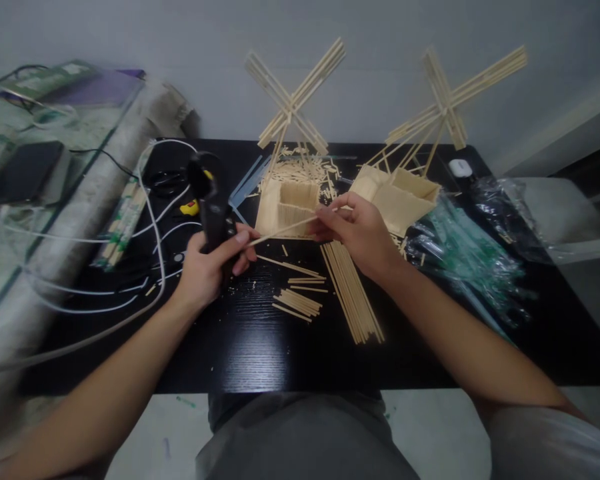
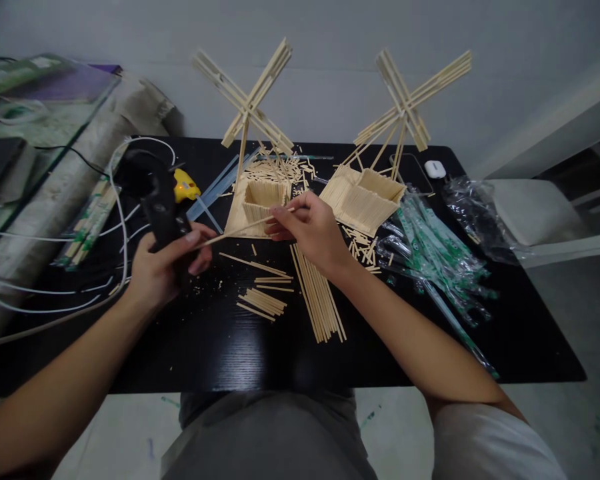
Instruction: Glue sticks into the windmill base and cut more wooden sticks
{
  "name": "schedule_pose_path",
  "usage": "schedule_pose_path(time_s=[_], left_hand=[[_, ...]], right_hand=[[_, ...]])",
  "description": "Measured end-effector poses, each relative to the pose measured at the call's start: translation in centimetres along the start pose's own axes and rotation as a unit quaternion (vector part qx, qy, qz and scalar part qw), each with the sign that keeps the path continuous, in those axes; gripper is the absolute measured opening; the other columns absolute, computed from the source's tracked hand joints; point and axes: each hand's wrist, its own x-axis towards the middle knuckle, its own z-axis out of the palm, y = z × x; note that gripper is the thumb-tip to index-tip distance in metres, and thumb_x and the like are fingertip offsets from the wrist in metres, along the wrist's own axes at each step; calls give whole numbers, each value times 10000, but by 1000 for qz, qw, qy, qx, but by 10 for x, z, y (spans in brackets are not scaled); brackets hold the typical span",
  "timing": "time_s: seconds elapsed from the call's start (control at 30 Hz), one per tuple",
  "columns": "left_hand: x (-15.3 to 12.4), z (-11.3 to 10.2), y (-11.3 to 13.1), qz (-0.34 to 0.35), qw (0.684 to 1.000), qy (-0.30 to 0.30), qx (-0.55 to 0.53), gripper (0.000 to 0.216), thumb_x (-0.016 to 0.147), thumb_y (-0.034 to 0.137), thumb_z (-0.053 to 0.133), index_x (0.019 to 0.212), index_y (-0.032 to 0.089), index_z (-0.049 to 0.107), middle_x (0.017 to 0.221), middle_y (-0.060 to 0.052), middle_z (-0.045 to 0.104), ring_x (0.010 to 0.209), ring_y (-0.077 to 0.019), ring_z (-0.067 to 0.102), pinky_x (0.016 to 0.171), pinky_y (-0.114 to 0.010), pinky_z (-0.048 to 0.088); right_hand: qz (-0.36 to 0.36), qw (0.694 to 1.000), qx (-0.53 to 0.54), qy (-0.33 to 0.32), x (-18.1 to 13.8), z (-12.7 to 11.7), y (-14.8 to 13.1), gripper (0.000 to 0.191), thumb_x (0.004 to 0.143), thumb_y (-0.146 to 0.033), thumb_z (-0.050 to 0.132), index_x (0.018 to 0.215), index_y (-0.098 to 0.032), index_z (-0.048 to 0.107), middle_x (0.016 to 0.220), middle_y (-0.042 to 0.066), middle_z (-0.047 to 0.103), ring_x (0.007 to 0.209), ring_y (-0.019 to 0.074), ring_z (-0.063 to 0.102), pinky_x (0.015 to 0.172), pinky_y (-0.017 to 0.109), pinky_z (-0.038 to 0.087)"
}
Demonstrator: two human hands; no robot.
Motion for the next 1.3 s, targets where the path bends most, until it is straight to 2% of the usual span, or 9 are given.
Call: schedule_pose_path(time_s=[0.1, 0.2, 0.3, 0.43, 0.67, 0.8, 0.93, 1.1, 1.3], left_hand=[[3, -3, 3, 58, 994, 75, -45, 133, 782, 265, 769, 885, 184, 746, 622, -2, 651, 444, -83, 465, 462, -249, 378], [6, -5, 4, 71, 991, 114, -17, 129, 760, 247, 791, 856, 189, 728, 603, 10, 641, 451, -86, 478, 469, -252, 392], [8, -5, 2, 55, 992, 111, 13, 145, 736, 260, 807, 821, 181, 720, 574, 19, 617, 442, -83, 474, 449, -243, 375], [10, -3, -2, 29, 995, 90, 12, 137, 706, 230, 808, 775, 180, 700, 497, 57, 504, 422, -77, 443, 439, -235, 370], [12, -10, -10, -3, 996, 71, 53, 125, 757, 256, 791, 797, 187, 694, 563, 39, 519, 482, -93, 480, 466, -239, 383], [12, -12, -7, -8, 993, 92, 78, 138, 772, 290, 763, 771, 191, 668, 580, 31, 525, 501, -105, 486, 472, -244, 388], [12, -8, -4, -4, 990, 108, 92, 184, 742, 303, 774, 836, 173, 683, 656, 8, 615, 515, -102, 510, 489, -243, 391], [13, -8, -10, 17, 980, 135, 146, 210, 745, 316, 753, 869, 164, 677, 652, 14, 623, 528, -103, 503, 507, -241, 380], [14, -14, -18, 47, 965, 124, 227, 174, 797, 319, 727, 895, 181, 686, 726, 3, 656, 619, -124, 559, 573, -249, 428]], right_hand=[[6, 997, -63, -48, 2, -3, 2, 495, 752, -575, 856, 786, -196, 539, 739, 24, 726, 644, 136, 694, 589, 262, 584], [19, 985, -135, -102, 2, -7, 1, 466, 791, -577, 822, 753, -180, 581, 687, 25, 701, 611, 130, 654, 582, 267, 542], [-17, 961, -247, -121, 2, -12, -6, 407, 857, -537, 769, 752, -159, 660, 706, 30, 710, 651, 139, 643, 640, 281, 496], [-58, 896, -401, -182, -1, -13, -16, 216, 921, -355, 727, 832, -165, 778, 779, 19, 749, 713, 142, 646, 715, 280, 440], [-29, 838, -467, -283, -7, -7, -17, 127, 945, -235, 706, 904, -151, 791, 835, 43, 778, 754, 155, 693, 715, 255, 437], [-6, 819, -501, -279, -6, -9, -17, 79, 901, -186, 737, 851, -157, 790, 788, 39, 764, 721, 160, 683, 694, 260, 428], [-12, 835, -475, -277, -7, -8, -12, 50, 889, -188, 746, 869, -164, 786, 780, 26, 753, 702, 144, 670, 695, 254, 439], [9, 843, -464, -271, -13, 5, -3, 31, 896, -160, 735, 909, -146, 758, 830, 39, 760, 732, 147, 684, 696, 252, 445], [-9, 804, -539, -252, -19, 16, 2, 73, 925, -118, 670, 947, -151, 733, 900, 68, 762, 769, 170, 675, 716, 275, 423]])
